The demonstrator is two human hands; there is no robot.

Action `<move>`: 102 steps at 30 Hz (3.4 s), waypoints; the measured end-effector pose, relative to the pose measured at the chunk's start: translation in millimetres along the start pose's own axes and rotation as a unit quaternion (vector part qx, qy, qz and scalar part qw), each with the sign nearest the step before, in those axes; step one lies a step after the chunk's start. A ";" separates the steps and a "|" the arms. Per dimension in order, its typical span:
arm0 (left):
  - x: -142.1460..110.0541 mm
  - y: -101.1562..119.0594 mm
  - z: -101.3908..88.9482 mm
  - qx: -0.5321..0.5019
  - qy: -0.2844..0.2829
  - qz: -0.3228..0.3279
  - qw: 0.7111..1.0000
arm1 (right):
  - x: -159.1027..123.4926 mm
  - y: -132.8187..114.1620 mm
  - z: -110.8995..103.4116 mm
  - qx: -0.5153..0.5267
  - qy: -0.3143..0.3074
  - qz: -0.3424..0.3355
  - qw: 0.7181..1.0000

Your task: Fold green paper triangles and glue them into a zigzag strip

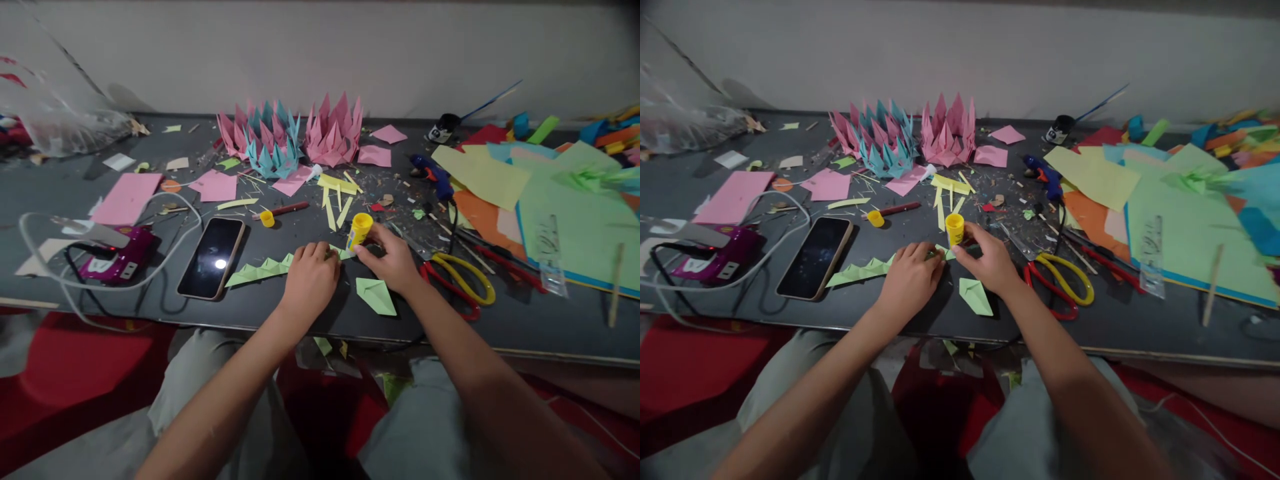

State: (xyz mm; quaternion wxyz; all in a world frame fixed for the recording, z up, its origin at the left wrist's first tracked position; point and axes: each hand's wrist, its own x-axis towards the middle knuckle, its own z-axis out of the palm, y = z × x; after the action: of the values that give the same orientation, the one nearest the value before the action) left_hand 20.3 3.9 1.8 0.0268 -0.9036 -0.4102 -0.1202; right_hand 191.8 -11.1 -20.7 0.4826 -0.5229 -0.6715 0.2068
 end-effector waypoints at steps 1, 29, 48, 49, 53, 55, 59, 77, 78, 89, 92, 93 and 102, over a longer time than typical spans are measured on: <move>-0.9 -0.2 0.2 -0.002 -0.005 -0.001 1.000 | 1.4 2.1 2.1 -0.001 -0.015 -0.001 1.000; 10.1 -12.6 -6.8 -0.108 -0.068 -0.043 0.991 | 9.0 19.5 4.9 0.131 0.231 0.042 0.963; 32.0 -21.1 -11.8 -0.097 -0.084 -0.008 0.992 | 3.9 11.7 8.2 0.099 0.219 0.057 0.969; 27.9 -17.7 -13.4 -0.081 -0.071 0.006 0.994 | 3.5 9.9 8.2 0.108 0.221 0.063 0.967; 6.5 -5.2 -16.6 -0.010 -0.030 0.070 0.997 | 0.4 2.3 9.1 0.113 0.190 0.081 0.972; -2.0 -2.5 -17.0 0.001 -0.040 0.091 0.995 | -1.6 -0.9 9.8 0.119 0.132 0.080 0.981; -12.8 -1.7 -18.5 -0.007 -0.067 0.110 0.992 | -4.8 -3.6 11.6 0.137 0.011 0.079 0.987; -26.0 4.1 -12.2 -0.035 -0.055 0.074 0.995 | -3.9 -0.3 7.5 -0.074 -0.093 -0.031 0.992; -26.3 4.0 -12.2 -0.036 -0.054 0.074 0.995 | -4.1 -0.8 7.5 -0.067 -0.081 -0.023 0.994; -27.5 0.0 -9.6 -0.025 -0.041 0.082 0.995 | -0.2 1.1 -0.2 0.186 0.192 0.065 0.961; -28.6 -2.0 -7.8 -0.020 -0.024 0.088 0.996 | -1.8 -3.5 -4.1 0.213 0.178 0.100 0.956; -28.7 -2.6 -7.5 -0.019 -0.017 0.089 0.996 | -2.9 -4.8 -4.8 0.211 0.172 0.102 0.957; -24.4 -6.4 -11.1 -0.011 0.014 0.086 0.996 | -10.4 -6.4 -4.7 0.065 0.201 0.107 0.972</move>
State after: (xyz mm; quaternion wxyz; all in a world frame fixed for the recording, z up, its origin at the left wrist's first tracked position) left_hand -2.2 -11.4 6.4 0.0323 -0.9339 -0.3295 -0.1347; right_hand 192.6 -23.9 -18.1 0.6158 -0.5900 -0.4861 0.1908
